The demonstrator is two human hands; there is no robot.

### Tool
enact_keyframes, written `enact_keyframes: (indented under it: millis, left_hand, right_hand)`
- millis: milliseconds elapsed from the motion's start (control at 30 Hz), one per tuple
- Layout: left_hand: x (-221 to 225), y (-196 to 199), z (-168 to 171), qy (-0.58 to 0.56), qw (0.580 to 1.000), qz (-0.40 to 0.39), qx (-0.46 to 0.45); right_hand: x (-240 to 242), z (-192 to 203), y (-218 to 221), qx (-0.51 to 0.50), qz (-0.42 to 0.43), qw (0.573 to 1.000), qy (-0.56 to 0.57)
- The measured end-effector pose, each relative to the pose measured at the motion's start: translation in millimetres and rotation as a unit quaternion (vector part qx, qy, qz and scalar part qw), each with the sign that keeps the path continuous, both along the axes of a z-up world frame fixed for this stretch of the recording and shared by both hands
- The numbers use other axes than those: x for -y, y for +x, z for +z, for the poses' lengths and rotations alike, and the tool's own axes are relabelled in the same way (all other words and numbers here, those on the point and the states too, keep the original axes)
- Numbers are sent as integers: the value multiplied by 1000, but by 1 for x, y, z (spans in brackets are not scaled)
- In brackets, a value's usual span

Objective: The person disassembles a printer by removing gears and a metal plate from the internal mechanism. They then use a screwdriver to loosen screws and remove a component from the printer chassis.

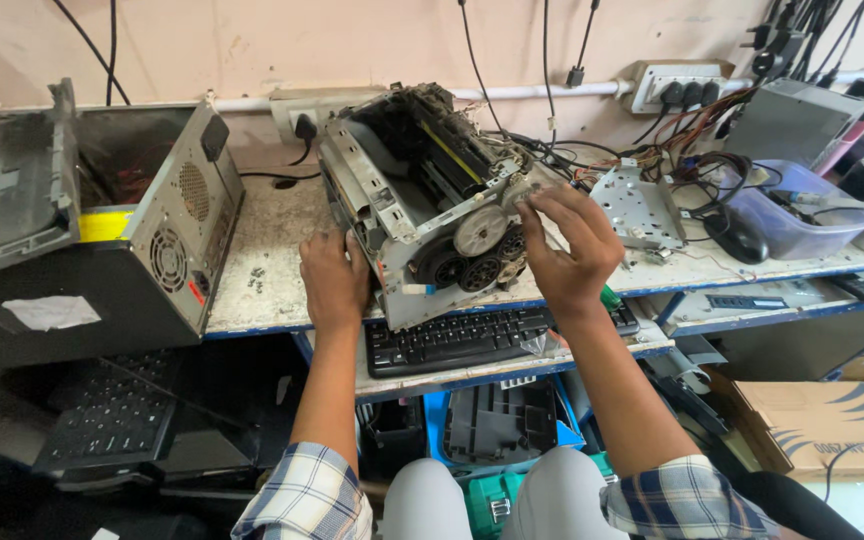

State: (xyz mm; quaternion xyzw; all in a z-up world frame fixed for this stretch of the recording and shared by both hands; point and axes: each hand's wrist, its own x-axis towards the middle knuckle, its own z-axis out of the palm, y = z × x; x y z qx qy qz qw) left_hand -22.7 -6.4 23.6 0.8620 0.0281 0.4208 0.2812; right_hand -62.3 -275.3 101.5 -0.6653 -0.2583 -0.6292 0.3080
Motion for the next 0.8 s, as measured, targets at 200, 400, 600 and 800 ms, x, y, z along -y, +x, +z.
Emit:
enact_keyframes:
  millis: [200,400,600,800]
  left_hand:
    - [0,-2,0,-6,1000,-5,8]
    - [0,1,-3,5,1000,1,22]
    - [2,-4,1,-5,1000,1,-2]
    - [3,-6,3,-7,1000,1,26]
  right_hand:
    - [5,-2,0,-36,13,999,20]
    - [8,8,-5,-62,43,997,14]
    - [14,3,-1,-98,75,992,18]
    - [33,-15,19,-199,285,920,180]
